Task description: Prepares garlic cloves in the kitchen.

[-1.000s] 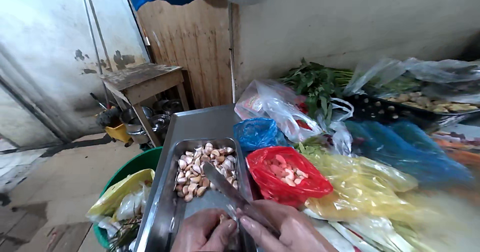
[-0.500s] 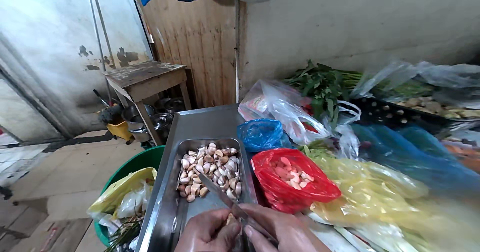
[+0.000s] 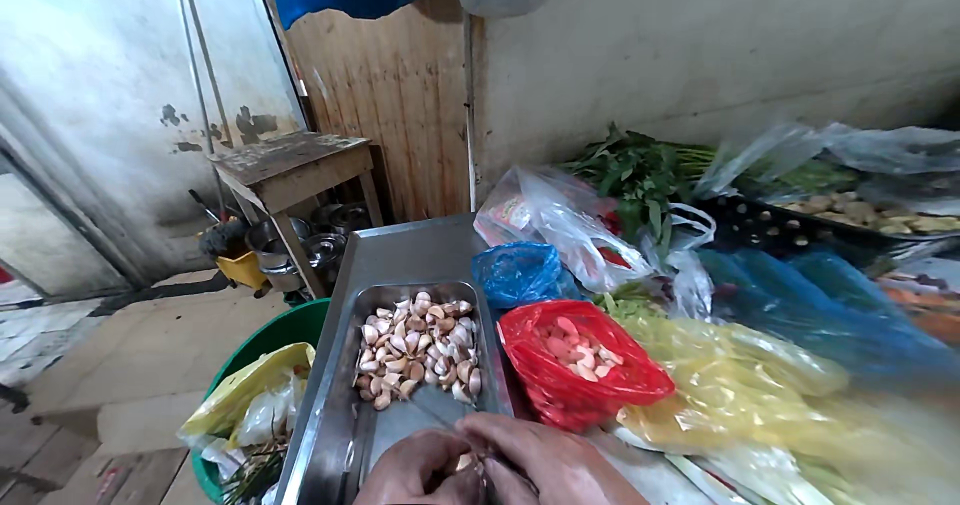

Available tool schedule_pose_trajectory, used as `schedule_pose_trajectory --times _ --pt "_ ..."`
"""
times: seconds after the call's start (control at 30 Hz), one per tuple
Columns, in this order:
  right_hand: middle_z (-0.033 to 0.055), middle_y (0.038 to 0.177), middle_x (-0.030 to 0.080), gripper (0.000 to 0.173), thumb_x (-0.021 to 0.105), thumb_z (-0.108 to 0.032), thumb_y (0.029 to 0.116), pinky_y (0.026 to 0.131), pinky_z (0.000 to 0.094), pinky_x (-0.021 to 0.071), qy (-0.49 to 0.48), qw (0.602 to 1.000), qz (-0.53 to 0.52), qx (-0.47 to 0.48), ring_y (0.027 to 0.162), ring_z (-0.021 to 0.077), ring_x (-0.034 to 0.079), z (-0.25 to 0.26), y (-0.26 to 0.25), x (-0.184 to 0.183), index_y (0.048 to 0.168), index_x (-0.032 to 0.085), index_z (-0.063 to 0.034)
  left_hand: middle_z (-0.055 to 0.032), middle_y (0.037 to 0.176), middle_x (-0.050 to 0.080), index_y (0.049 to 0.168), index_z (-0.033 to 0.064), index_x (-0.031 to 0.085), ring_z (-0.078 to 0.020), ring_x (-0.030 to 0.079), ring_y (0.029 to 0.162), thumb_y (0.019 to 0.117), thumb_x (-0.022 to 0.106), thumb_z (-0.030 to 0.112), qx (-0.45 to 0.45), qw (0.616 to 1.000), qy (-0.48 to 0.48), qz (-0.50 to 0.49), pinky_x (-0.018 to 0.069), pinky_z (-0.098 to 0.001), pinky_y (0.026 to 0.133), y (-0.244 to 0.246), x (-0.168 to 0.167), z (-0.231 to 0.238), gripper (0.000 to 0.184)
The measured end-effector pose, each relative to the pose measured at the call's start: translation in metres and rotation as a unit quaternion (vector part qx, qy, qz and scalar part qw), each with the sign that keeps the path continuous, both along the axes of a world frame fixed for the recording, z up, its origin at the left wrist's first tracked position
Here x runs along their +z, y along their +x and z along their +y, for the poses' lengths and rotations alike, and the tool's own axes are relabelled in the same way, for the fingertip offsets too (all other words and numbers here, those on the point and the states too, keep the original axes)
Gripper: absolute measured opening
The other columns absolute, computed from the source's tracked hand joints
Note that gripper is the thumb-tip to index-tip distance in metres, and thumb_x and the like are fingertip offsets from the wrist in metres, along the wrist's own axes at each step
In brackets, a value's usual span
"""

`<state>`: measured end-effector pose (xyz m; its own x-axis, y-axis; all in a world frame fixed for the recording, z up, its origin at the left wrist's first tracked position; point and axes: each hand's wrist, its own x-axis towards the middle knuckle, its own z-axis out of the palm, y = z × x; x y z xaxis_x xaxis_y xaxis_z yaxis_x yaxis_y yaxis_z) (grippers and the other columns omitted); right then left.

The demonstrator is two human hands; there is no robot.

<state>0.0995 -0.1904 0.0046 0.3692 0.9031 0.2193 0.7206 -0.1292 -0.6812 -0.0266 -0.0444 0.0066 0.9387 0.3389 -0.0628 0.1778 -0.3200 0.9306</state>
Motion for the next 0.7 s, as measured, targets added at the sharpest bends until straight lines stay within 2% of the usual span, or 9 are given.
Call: schedule_pose_trajectory --times 0.1,0.2,0.3,0.43,0.57,0.7 --pt "0.0212 0.11 0.073 0.029 0.055 -0.008 0.1006 0.089 0.0555 0.0557 0.0 1.0 0.009 -0.015 0.101 0.0366 0.072 0.0 0.0 0.004 0.125 0.068 0.0004 -0.0037 0.085 0.069 0.112 -0.0047 0.068 -0.0079 0.066 0.072 0.1018 0.058 0.013 0.02 1.0 -0.018 0.005 0.0575 -0.028 0.071 -0.001 0.002 -0.003 0.023" --pt "0.021 0.109 0.073 0.029 0.055 -0.009 0.1007 0.088 0.056 0.0552 -0.01 1.0 0.02 -0.011 0.1 0.037 0.072 -0.002 0.0 0.007 0.125 0.068 -0.0004 -0.0009 0.08 0.068 0.109 -0.0032 0.069 -0.0055 0.065 0.067 0.1022 0.059 0.014 0.043 0.999 0.004 -0.008 0.0567 -0.0251 0.066 -0.003 0.003 -0.006 0.021" --pt "0.0213 0.115 0.073 0.035 0.054 -0.007 0.1001 0.09 0.057 0.0552 -0.013 1.0 0.004 0.009 0.104 0.038 0.071 -0.002 0.0 0.004 0.133 0.065 -0.0024 -0.0045 0.078 0.069 0.104 -0.0043 0.071 -0.0072 0.065 0.065 0.1022 0.059 0.016 0.04 0.996 0.077 -0.032 0.0563 -0.0264 0.064 -0.007 0.004 -0.008 0.024" --pt "0.0206 0.113 0.073 0.036 0.056 -0.003 0.0969 0.087 0.0591 0.0564 0.02 0.999 -0.016 0.025 0.102 0.0386 0.072 -0.002 -0.003 -0.003 0.132 0.067 -0.0043 -0.0075 0.076 0.069 0.101 -0.005 0.072 -0.0104 0.066 0.063 0.1021 0.06 0.017 0.054 0.988 0.138 -0.035 0.0577 -0.0288 0.064 -0.011 0.009 -0.015 0.025" --pt "0.0204 0.111 0.073 0.036 0.055 -0.004 0.0978 0.083 0.0597 0.0565 0.036 0.999 -0.012 0.028 0.098 0.039 0.073 -0.005 -0.005 -0.001 0.132 0.067 -0.0068 -0.0061 0.076 0.068 0.101 -0.0049 0.071 -0.0096 0.065 0.063 0.1007 0.062 0.016 0.103 0.985 0.142 0.001 0.0576 -0.0286 0.064 -0.013 0.016 -0.023 0.023" --pt "0.0229 0.108 0.072 0.035 0.056 -0.006 0.099 0.082 0.0621 0.0554 0.029 0.998 -0.009 0.056 0.098 0.0426 0.071 -0.005 -0.005 -0.003 0.134 0.063 -0.0068 -0.0016 0.074 0.068 0.1 -0.0047 0.07 -0.0049 0.064 0.061 0.0989 0.061 0.01 0.132 0.981 0.139 -0.008 0.0571 -0.025 0.061 -0.013 0.015 -0.028 0.017"
